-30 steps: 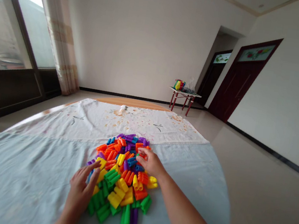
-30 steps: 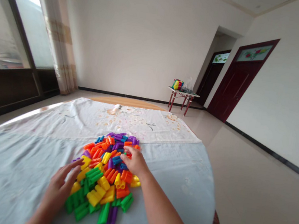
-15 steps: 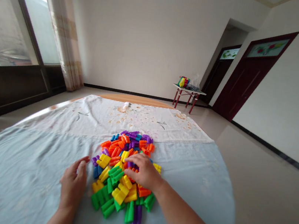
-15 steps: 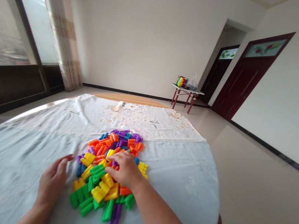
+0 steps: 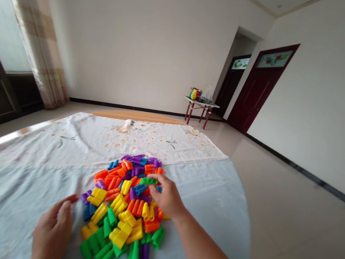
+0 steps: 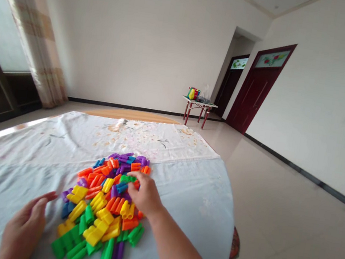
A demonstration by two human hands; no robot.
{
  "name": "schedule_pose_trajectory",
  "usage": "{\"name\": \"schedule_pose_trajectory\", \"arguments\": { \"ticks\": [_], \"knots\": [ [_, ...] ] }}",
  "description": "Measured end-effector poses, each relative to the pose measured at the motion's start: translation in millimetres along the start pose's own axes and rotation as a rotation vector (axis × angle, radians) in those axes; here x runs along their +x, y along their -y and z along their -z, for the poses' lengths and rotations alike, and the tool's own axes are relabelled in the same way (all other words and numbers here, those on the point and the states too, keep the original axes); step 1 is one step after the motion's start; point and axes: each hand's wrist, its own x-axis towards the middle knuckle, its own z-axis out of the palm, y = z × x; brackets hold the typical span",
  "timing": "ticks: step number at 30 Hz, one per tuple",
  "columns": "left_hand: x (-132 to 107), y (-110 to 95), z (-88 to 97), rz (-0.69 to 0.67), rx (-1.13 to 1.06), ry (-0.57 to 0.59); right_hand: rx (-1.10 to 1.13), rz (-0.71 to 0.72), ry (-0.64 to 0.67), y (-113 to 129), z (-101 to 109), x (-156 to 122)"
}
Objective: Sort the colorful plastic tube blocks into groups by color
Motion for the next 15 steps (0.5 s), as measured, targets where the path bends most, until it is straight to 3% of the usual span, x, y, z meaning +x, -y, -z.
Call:
{"name": "schedule_pose_trajectory", "arguments": {
  "ticks": [4, 8, 13, 15],
  "knots": [
    [2.1, 2.2, -2.0, -0.001, 0.029, 0.029, -0.103, -0.055, -0.105, -51.5, 33.5, -6.5],
    [1.6, 3.9, -2.5, -0.003, 0.042, 0.056, -0.258, -0.112, -0.094, -93.2, 48.6, -23.8],
    [-1.9, 0.6, 2.4, 0.029, 0.099, 0.053, -0.319, -0.197, -0.010, -110.9, 47.7, -39.8],
    [-2.6, -0.7, 4.3, -0.025, 0.139, 0.019, -0.332, -0.214, -0.018, -109.1, 47.0, -40.6]
  ]
}}
